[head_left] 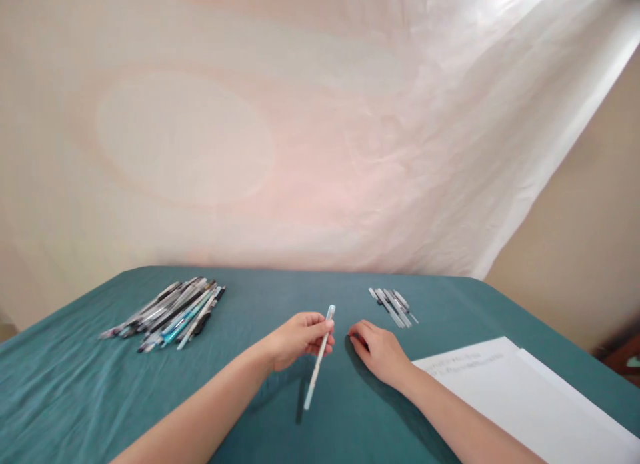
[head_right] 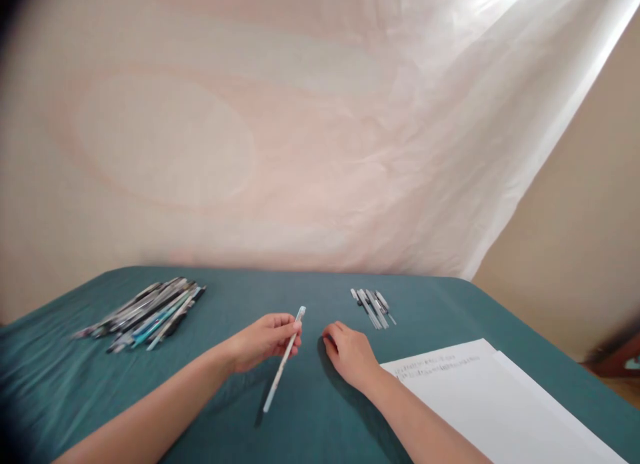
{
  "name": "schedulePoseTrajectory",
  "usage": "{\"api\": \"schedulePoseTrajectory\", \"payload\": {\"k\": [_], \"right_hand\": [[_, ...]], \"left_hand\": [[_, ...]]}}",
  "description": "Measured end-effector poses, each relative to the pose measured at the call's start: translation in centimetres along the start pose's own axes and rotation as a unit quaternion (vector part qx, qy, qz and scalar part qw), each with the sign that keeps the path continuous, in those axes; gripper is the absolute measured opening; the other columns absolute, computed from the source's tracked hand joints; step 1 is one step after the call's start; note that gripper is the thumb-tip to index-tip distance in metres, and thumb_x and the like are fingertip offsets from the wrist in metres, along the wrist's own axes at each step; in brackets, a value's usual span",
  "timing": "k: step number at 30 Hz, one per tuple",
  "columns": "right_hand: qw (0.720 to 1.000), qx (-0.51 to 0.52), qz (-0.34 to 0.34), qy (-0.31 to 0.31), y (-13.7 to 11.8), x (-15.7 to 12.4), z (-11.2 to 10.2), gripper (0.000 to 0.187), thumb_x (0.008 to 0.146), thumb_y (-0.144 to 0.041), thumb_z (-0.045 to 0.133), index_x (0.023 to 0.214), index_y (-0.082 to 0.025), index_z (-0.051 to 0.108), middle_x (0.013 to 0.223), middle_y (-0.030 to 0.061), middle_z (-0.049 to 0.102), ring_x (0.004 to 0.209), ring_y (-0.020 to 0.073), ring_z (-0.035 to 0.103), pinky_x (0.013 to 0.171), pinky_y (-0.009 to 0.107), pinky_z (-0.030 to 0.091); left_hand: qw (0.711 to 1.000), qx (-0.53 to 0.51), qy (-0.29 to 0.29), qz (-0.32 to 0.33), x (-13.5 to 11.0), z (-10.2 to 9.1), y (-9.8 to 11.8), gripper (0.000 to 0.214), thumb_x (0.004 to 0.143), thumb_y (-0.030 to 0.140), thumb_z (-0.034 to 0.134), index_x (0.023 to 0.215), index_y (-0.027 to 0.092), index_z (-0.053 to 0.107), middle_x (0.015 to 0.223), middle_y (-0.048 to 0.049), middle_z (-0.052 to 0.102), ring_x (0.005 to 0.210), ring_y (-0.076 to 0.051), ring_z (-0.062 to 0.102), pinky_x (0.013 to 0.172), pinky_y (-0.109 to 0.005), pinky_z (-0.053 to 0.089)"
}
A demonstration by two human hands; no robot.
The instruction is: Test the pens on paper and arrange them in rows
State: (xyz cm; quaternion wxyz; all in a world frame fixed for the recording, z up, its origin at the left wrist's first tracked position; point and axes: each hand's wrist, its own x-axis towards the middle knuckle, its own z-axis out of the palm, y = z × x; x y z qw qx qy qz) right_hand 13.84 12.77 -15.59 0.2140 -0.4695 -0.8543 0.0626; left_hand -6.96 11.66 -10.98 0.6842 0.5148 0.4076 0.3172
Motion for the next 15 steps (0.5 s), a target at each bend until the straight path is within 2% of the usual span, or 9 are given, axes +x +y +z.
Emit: {"api": "schedulePoseTrajectory", "payload": {"k": [3, 7, 12, 15], "right_hand": [[1.0, 0.002, -0.002, 0.004, 0.0, 0.0, 0.0, 0.018, 0.085, -0.02, 0.038, 0.091, -0.02, 0.056, 0.085, 0.0029, 0.06, 0.075, 0.0139, 0.057, 0.067, 0.022, 0.037], [1.0, 0.016, -0.002, 0.005, 0.0, 0.0, -0.1, 0.018, 0.084, -0.019, 0.039, 0.09, -0.02, 0.055, 0.086, 0.0029, 0.06, 0.074, 0.0134, 0.057, 0.065, 0.021, 0.037], [0.999, 0.04, 0.019, 0.018, 0.5, 0.1, 0.3, 0.009, 0.079, -0.018, 0.045, 0.077, -0.019, 0.054, 0.074, 0.001, 0.057, 0.065, 0.0123, 0.052, 0.058, 0.02, 0.033], [0.989, 0.13, 0.053, 0.037, 1.2, 0.5, 0.5, 0.015, 0.08, -0.025, 0.046, 0.069, -0.018, 0.053, 0.063, -0.0009, 0.054, 0.059, 0.0116, 0.048, 0.055, 0.02, 0.032]], "left_hand": [[0.994, -0.11, -0.013, -0.027, 0.4, 1.1, -0.9, 0.026, 0.071, 0.037, 0.061, 0.077, 0.013, 0.055, 0.07, -0.0027, 0.057, 0.06, -0.01, 0.054, 0.063, -0.026, 0.045], [0.975, -0.202, 0.013, -0.087, 1.1, 2.3, -1.7, 0.017, 0.076, 0.026, 0.057, 0.082, 0.01, 0.057, 0.067, -0.0024, 0.055, 0.054, -0.007, 0.051, 0.054, -0.019, 0.043], [0.964, -0.233, 0.039, -0.12, 2.4, 4.4, -2.4, 0.017, 0.08, 0.023, 0.05, 0.079, 0.008, 0.057, 0.059, 0.0009, 0.045, 0.041, -0.001, 0.034, 0.034, -0.01, 0.021], [0.961, -0.253, 0.043, -0.105, 2.9, 5.3, -2.7, 0.018, 0.081, 0.024, 0.048, 0.078, 0.008, 0.056, 0.058, 0.0026, 0.04, 0.038, 0.001, 0.024, 0.033, -0.01, 0.012]]}}
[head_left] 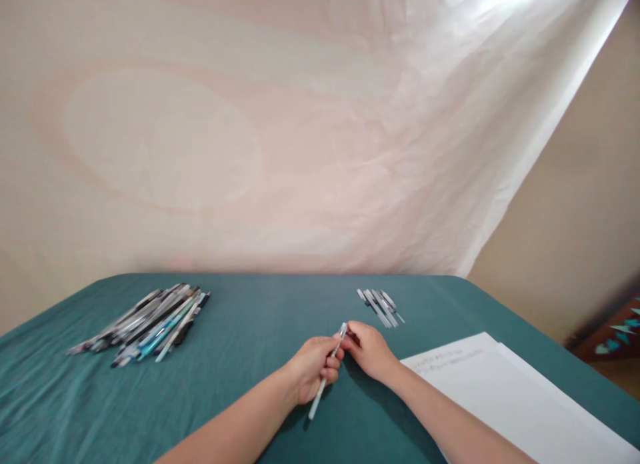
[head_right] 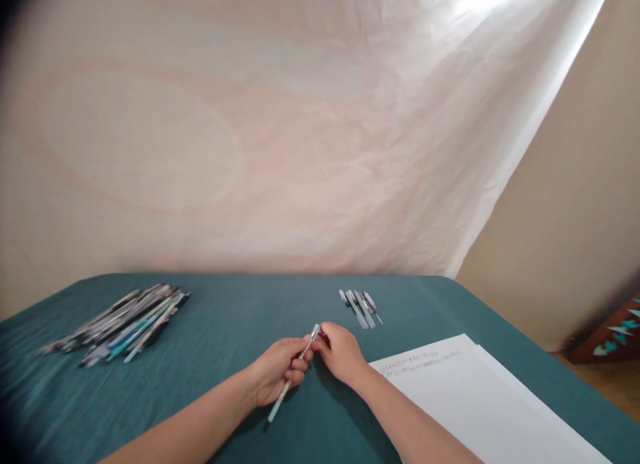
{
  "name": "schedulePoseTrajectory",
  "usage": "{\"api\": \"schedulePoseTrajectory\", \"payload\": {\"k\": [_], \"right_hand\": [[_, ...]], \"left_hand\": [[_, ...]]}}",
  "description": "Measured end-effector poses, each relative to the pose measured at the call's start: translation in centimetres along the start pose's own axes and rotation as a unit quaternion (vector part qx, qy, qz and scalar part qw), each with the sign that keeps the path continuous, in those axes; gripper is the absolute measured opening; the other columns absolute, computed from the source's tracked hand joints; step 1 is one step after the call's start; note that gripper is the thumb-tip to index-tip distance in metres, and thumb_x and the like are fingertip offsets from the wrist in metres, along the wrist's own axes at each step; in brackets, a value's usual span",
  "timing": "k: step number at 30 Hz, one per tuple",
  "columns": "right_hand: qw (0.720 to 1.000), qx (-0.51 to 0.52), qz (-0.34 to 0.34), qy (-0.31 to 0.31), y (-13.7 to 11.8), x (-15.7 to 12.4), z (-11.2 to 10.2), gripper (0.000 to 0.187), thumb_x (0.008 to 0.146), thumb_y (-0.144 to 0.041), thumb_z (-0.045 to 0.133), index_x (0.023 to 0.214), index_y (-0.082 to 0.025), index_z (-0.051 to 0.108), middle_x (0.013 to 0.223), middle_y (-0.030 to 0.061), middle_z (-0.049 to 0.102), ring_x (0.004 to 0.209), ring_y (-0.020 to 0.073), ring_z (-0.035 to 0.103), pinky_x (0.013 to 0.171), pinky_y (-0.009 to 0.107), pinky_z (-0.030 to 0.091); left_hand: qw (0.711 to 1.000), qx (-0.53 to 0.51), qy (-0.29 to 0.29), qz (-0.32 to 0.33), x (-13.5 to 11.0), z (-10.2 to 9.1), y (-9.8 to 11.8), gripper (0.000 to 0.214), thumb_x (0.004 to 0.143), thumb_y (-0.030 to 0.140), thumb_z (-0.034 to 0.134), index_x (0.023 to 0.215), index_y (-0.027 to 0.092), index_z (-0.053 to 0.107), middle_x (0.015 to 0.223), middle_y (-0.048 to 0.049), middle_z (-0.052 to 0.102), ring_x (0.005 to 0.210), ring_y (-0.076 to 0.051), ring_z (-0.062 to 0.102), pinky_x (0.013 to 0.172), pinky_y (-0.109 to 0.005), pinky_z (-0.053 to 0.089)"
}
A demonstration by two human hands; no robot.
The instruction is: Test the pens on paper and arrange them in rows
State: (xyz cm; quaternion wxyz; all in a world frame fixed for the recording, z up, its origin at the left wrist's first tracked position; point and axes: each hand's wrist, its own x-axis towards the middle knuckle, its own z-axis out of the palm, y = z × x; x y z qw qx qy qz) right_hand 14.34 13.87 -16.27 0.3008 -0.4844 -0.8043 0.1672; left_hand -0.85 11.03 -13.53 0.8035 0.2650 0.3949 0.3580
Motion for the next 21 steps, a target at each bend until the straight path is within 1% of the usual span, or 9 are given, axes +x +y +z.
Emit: {"api": "schedulePoseTrajectory", "payload": {"k": [2, 4, 7, 9, 11, 13, 18, 21], "right_hand": [[0.994, 0.101, 0.027, 0.008, 0.4, 0.4, -0.1, 0.022, 0.082, -0.032, 0.043, 0.071, -0.017, 0.055, 0.062, -0.0009, 0.055, 0.058, 0.0116, 0.048, 0.055, 0.02, 0.034], [0.978, 0.199, 0.061, 0.015, 0.6, 0.6, -0.3, 0.032, 0.084, -0.041, 0.037, 0.077, -0.017, 0.057, 0.062, -0.0008, 0.056, 0.053, 0.011, 0.048, 0.052, 0.021, 0.036], [0.952, 0.288, 0.1, 0.016, 0.5, 0.7, -0.5, 0.046, 0.084, -0.052, 0.03, 0.076, -0.016, 0.058, 0.056, -0.0017, 0.053, 0.044, 0.0093, 0.043, 0.044, 0.021, 0.033], [0.946, 0.312, 0.091, 0.002, 0.1, 0.6, -0.7, 0.048, 0.083, -0.054, 0.032, 0.071, -0.015, 0.057, 0.051, -0.0029, 0.048, 0.042, 0.0085, 0.041, 0.043, 0.02, 0.031], [0.945, 0.319, 0.072, -0.019, -0.2, 0.4, -0.8, 0.044, 0.081, -0.054, 0.039, 0.067, -0.015, 0.056, 0.049, -0.004, 0.044, 0.043, 0.0079, 0.04, 0.042, 0.019, 0.03], [0.944, 0.32, 0.066, -0.034, -0.5, 0.3, -0.9, 0.041, 0.079, -0.052, 0.044, 0.065, -0.015, 0.055, 0.049, -0.0044, 0.043, 0.044, 0.0075, 0.039, 0.042, 0.019, 0.029], [0.941, 0.325, 0.082, -0.04, -0.3, 0.4, -0.9, 0.038, 0.078, -0.05, 0.046, 0.062, -0.016, 0.052, 0.049, -0.0048, 0.043, 0.045, 0.0072, 0.039, 0.042, 0.019, 0.03], [0.937, 0.334, 0.094, -0.04, -0.1, 0.5, -1.0, 0.037, 0.077, -0.05, 0.048, 0.063, -0.016, 0.053, 0.05, -0.0047, 0.044, 0.045, 0.0073, 0.039, 0.042, 0.019, 0.03]], "left_hand": [[1.0, -0.014, -0.008, 0.014, 0.0, 0.3, -0.2, 0.02, 0.082, 0.025, 0.048, 0.079, 0.007, 0.056, 0.059, 0.0029, 0.039, 0.038, 0.001, 0.022, 0.033, -0.01, 0.01], [0.999, -0.019, -0.012, 0.028, -0.1, 0.3, -0.3, 0.022, 0.081, 0.027, 0.049, 0.079, 0.007, 0.057, 0.059, 0.0032, 0.039, 0.039, 0.001, 0.021, 0.034, -0.011, 0.01], [0.999, -0.008, -0.017, 0.038, -0.3, 0.4, -0.3, 0.023, 0.079, 0.03, 0.052, 0.08, 0.008, 0.057, 0.057, 0.004, 0.038, 0.039, 0.001, 0.019, 0.035, -0.012, 0.008], [0.999, 0.011, -0.021, 0.045, -0.3, 0.4, -0.4, 0.025, 0.077, 0.033, 0.055, 0.079, 0.008, 0.057, 0.056, 0.0046, 0.038, 0.039, 0.001, 0.018, 0.035, -0.013, 0.007], [0.998, 0.032, -0.02, 0.055, -0.3, 0.4, -0.5, 0.028, 0.074, 0.038, 0.057, 0.077, 0.009, 0.056, 0.054, 0.0052, 0.037, 0.039, 0.0, 0.017, 0.036, -0.015, 0.006], [0.997, 0.048, -0.015, 0.06, -0.3, 0.5, -0.5, 0.032, 0.071, 0.042, 0.059, 0.075, 0.011, 0.055, 0.053, 0.0058, 0.038, 0.038, 0.0, 0.016, 0.037, -0.016, 0.005], [0.996, 0.078, -0.007, 0.053, -0.3, 0.7, -0.4, 0.04, 0.064, 0.05, 0.062, 0.077, 0.014, 0.054, 0.048, 0.0085, 0.034, 0.037, -0.001, 0.014, 0.038, -0.018, 0.003], [0.995, 0.092, -0.012, 0.047, -0.2, 0.7, -0.4, 0.04, 0.064, 0.052, 0.061, 0.075, 0.014, 0.053, 0.048, 0.0086, 0.034, 0.037, -0.001, 0.013, 0.039, -0.019, 0.003]]}}
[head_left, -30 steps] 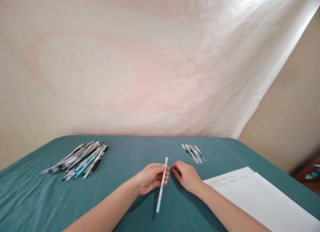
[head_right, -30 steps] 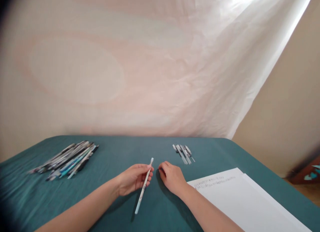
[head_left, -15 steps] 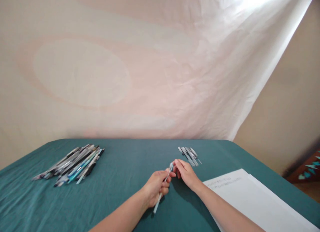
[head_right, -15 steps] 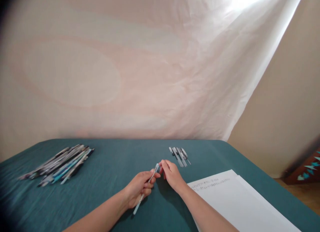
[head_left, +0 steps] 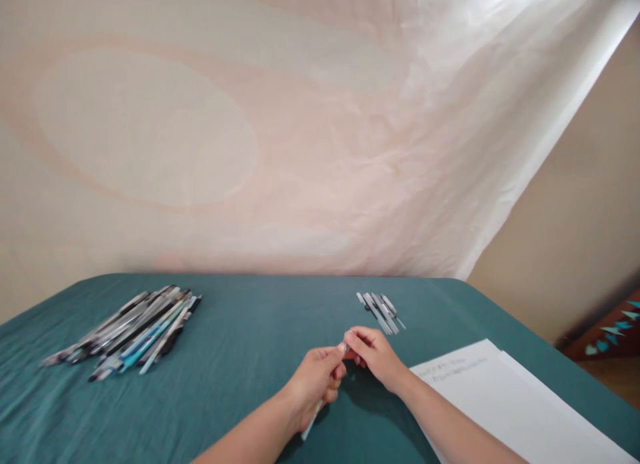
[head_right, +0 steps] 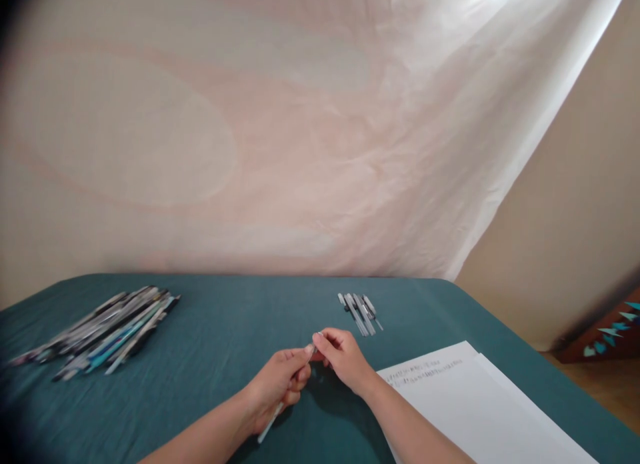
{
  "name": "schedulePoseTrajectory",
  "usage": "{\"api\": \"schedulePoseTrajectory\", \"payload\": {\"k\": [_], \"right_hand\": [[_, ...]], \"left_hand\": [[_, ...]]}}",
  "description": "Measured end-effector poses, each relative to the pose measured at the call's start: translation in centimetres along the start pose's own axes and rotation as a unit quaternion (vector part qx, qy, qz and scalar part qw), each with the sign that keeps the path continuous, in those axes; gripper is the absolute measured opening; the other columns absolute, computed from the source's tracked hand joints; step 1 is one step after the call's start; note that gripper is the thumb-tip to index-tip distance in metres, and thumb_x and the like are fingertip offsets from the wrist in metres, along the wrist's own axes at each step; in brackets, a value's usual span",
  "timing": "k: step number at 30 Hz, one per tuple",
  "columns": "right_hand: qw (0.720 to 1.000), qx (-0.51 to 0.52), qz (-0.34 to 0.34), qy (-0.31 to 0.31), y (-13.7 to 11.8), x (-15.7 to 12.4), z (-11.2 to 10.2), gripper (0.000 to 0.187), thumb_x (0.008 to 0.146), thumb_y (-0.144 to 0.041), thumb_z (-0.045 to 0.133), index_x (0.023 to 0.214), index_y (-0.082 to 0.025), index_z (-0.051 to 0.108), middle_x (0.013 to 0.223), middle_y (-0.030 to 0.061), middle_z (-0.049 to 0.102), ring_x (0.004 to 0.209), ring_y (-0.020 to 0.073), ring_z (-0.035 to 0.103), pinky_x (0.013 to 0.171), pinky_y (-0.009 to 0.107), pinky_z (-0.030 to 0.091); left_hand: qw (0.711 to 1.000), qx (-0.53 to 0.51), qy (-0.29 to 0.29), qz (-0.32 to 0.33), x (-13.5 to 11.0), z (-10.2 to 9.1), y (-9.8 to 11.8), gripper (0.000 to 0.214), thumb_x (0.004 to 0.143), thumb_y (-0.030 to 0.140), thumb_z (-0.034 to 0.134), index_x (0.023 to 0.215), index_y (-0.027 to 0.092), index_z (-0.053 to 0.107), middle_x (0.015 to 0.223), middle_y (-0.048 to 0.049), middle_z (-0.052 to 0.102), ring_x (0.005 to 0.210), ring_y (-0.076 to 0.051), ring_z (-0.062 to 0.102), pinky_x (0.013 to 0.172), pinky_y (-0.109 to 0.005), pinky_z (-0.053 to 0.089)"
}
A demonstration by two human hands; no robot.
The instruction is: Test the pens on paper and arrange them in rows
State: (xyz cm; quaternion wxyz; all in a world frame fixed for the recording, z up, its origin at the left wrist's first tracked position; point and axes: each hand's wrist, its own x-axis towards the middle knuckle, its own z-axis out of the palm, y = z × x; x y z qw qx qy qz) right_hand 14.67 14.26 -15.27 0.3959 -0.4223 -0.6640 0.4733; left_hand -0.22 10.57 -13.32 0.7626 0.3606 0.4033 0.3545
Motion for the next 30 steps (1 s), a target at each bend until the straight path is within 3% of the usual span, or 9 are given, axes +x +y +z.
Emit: {"api": "schedulePoseTrajectory", "payload": {"k": [9, 17, 24, 27, 30], "right_hand": [[0.998, 0.051, 0.035, 0.027, 0.2, 0.1, 0.0, 0.035, 0.075, -0.05, 0.051, 0.072, -0.016, 0.059, 0.049, -0.0043, 0.048, 0.043, 0.0076, 0.041, 0.041, 0.019, 0.031], [0.985, 0.106, 0.043, 0.13, 0.6, 0.6, -0.3, 0.038, 0.074, -0.053, 0.051, 0.076, -0.016, 0.058, 0.047, -0.0058, 0.044, 0.036, 0.0055, 0.032, 0.035, 0.019, 0.024], [0.989, -0.013, 0.037, 0.144, 1.4, 2.3, -1.1, 0.035, 0.071, -0.048, 0.055, 0.088, -0.017, 0.052, 0.059, -0.0019, 0.057, 0.04, 0.0085, 0.044, 0.037, 0.02, 0.034], [0.971, -0.207, 0.041, 0.113, 1.6, 5.1, -2.5, 0.028, 0.076, -0.044, 0.05, 0.083, -0.017, 0.053, 0.066, 0.0012, 0.063, 0.048, 0.0097, 0.053, 0.042, 0.02, 0.039], [0.954, -0.268, 0.044, 0.122, 1.8, 8.5, -4.1, 0.019, 0.071, -0.034, 0.058, 0.075, -0.016, 0.056, 0.063, 0.0019, 0.064, 0.052, 0.01, 0.055, 0.05, 0.021, 0.041]], "left_hand": [[0.999, -0.026, -0.02, 0.015, 0.3, 0.0, -0.3, 0.037, 0.073, 0.046, 0.053, 0.08, 0.01, 0.055, 0.059, 0.0024, 0.043, 0.043, -0.002, 0.025, 0.04, -0.017, 0.01], [0.998, -0.056, -0.018, 0.023, 0.1, -0.6, -0.7, 0.025, 0.072, 0.028, 0.058, 0.086, 0.009, 0.061, 0.064, -0.001, 0.049, 0.048, -0.004, 0.037, 0.042, -0.017, 0.019], [0.995, -0.084, -0.044, 0.013, 0.3, -1.4, -0.9, 0.024, 0.075, 0.027, 0.056, 0.091, 0.009, 0.061, 0.065, -0.0013, 0.049, 0.049, -0.003, 0.038, 0.043, -0.016, 0.023], [0.995, -0.089, -0.051, 0.016, 0.3, -1.5, -0.9, 0.024, 0.075, 0.027, 0.056, 0.091, 0.009, 0.062, 0.065, -0.0014, 0.049, 0.05, -0.004, 0.039, 0.043, -0.016, 0.023], [0.994, -0.088, -0.056, 0.017, 0.2, -1.4, -0.9, 0.024, 0.076, 0.028, 0.056, 0.09, 0.009, 0.062, 0.064, -0.0012, 0.048, 0.05, -0.004, 0.038, 0.043, -0.016, 0.023]]}}
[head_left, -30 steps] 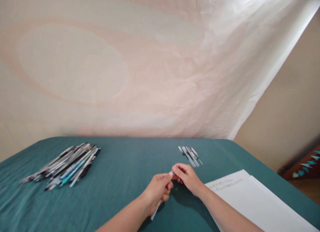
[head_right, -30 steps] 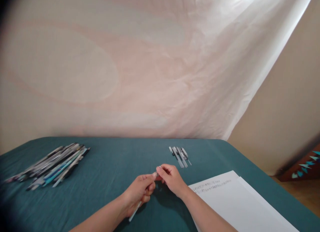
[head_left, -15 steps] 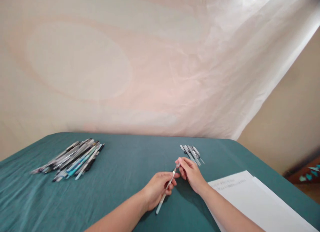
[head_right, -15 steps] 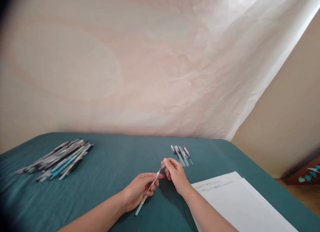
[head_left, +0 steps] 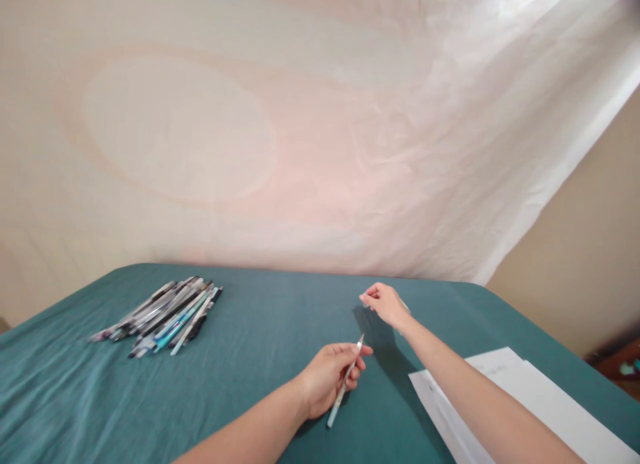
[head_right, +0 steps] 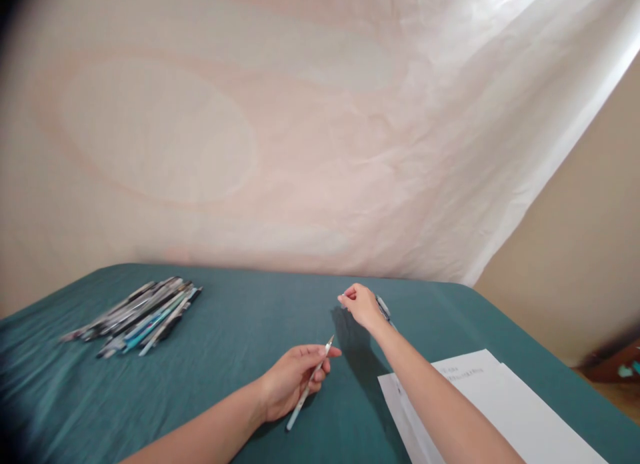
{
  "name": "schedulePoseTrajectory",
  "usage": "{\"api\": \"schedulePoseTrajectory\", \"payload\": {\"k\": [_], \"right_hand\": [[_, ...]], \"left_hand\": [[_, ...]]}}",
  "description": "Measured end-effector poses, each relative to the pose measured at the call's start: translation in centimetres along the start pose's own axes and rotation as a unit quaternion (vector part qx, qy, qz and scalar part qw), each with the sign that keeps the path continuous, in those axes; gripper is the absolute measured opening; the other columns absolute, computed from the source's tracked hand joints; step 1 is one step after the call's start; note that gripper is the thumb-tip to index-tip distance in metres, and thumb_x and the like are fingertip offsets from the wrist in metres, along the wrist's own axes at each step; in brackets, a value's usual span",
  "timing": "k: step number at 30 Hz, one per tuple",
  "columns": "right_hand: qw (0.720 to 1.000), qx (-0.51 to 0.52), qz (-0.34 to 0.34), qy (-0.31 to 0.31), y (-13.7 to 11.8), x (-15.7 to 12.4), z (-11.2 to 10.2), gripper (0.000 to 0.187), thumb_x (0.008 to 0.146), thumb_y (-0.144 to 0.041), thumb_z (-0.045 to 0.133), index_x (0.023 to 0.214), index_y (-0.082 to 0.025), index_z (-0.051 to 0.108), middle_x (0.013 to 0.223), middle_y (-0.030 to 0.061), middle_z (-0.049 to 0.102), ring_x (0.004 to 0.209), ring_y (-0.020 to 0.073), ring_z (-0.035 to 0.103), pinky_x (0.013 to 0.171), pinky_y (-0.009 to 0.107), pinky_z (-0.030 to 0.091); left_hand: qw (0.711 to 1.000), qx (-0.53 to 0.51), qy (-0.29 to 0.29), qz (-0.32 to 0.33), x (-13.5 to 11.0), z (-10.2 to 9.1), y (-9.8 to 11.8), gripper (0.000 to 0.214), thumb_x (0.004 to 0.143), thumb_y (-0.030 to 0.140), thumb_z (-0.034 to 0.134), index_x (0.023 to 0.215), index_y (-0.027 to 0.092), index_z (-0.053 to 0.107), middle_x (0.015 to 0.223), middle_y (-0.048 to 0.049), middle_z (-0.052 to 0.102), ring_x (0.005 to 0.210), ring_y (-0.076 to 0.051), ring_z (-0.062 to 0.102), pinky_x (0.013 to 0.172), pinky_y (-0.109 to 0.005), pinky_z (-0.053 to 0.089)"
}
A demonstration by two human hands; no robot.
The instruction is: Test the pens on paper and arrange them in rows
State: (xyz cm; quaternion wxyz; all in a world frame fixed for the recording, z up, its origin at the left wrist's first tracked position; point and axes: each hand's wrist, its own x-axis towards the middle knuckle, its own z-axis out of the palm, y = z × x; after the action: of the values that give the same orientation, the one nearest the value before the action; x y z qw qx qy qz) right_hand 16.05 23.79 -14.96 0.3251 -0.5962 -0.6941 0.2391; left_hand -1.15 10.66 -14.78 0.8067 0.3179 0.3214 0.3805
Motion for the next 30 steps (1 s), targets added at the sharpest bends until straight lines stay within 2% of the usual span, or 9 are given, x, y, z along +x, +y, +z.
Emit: {"api": "schedulePoseTrajectory", "payload": {"k": [5, 9, 13, 18, 24, 27, 30], "right_hand": [[0.995, -0.096, 0.016, 0.001, 0.4, 3.8, 0.6, 0.011, 0.066, -0.025, 0.062, 0.065, -0.015, 0.058, 0.055, 0.0032, 0.063, 0.05, 0.0117, 0.056, 0.051, 0.022, 0.039], [0.988, -0.15, 0.031, -0.021, 0.4, 4.7, 1.4, 0.012, 0.065, -0.025, 0.064, 0.064, -0.014, 0.062, 0.051, 0.0047, 0.063, 0.047, 0.0142, 0.058, 0.05, 0.022, 0.04], [0.982, -0.186, 0.028, -0.027, 0.1, 5.2, 1.5, 0.006, 0.066, -0.019, 0.063, 0.066, -0.013, 0.063, 0.055, 0.0064, 0.064, 0.053, 0.0159, 0.062, 0.054, 0.022, 0.041], [0.977, -0.208, 0.018, -0.028, -0.2, 5.0, 1.2, 0.005, 0.066, -0.016, 0.062, 0.07, -0.015, 0.064, 0.062, 0.0062, 0.066, 0.061, 0.0165, 0.064, 0.06, 0.022, 0.042], [0.979, -0.204, 0.001, -0.02, -0.8, 4.7, 0.4, 0.005, 0.065, -0.018, 0.062, 0.061, -0.015, 0.063, 0.062, 0.0062, 0.066, 0.066, 0.0169, 0.062, 0.062, 0.023, 0.041], [0.982, -0.187, -0.011, 0.011, -1.5, 4.0, -1.0, 0.013, 0.07, -0.026, 0.058, 0.07, -0.015, 0.063, 0.074, 0.0074, 0.067, 0.073, 0.0168, 0.061, 0.065, 0.023, 0.041], [0.987, -0.159, -0.02, 0.026, -2.4, 2.0, -2.4, 0.023, 0.078, -0.032, 0.047, 0.079, -0.015, 0.062, 0.079, 0.0077, 0.067, 0.073, 0.0155, 0.06, 0.064, 0.023, 0.041]], "left_hand": [[1.0, 0.01, -0.002, 0.003, -0.1, 0.2, 0.1, 0.025, 0.075, 0.029, 0.057, 0.09, 0.009, 0.061, 0.063, -0.001, 0.049, 0.048, -0.003, 0.037, 0.043, -0.017, 0.021], [1.0, 0.015, -0.004, 0.0, -0.2, 0.4, 0.2, 0.026, 0.075, 0.03, 0.057, 0.091, 0.009, 0.061, 0.063, -0.0007, 0.049, 0.047, -0.003, 0.036, 0.043, -0.018, 0.02], [1.0, 0.018, 0.003, -0.002, -0.3, 0.5, 0.3, 0.026, 0.075, 0.03, 0.057, 0.089, 0.009, 0.061, 0.064, -0.0004, 0.049, 0.047, -0.003, 0.036, 0.044, -0.017, 0.02], [1.0, 0.008, -0.003, -0.002, -0.4, 0.4, 0.3, 0.026, 0.074, 0.03, 0.057, 0.09, 0.009, 0.061, 0.064, -0.0007, 0.049, 0.048, -0.003, 0.037, 0.044, -0.017, 0.021], [1.0, -0.025, -0.015, -0.008, -0.3, 0.0, 0.3, 0.022, 0.075, 0.026, 0.056, 0.09, 0.009, 0.061, 0.065, -0.0008, 0.048, 0.048, -0.003, 0.039, 0.043, -0.016, 0.022], [0.999, -0.049, -0.014, -0.015, -0.4, -0.1, 0.5, 0.02, 0.077, 0.023, 0.054, 0.089, 0.009, 0.06, 0.065, -0.0009, 0.048, 0.047, -0.003, 0.04, 0.043, -0.015, 0.025], [0.996, -0.083, -0.006, -0.026, -0.4, 0.0, 0.7, 0.017, 0.079, 0.022, 0.051, 0.087, 0.01, 0.059, 0.064, -0.0009, 0.05, 0.047, -0.003, 0.042, 0.043, -0.014, 0.028]]}}
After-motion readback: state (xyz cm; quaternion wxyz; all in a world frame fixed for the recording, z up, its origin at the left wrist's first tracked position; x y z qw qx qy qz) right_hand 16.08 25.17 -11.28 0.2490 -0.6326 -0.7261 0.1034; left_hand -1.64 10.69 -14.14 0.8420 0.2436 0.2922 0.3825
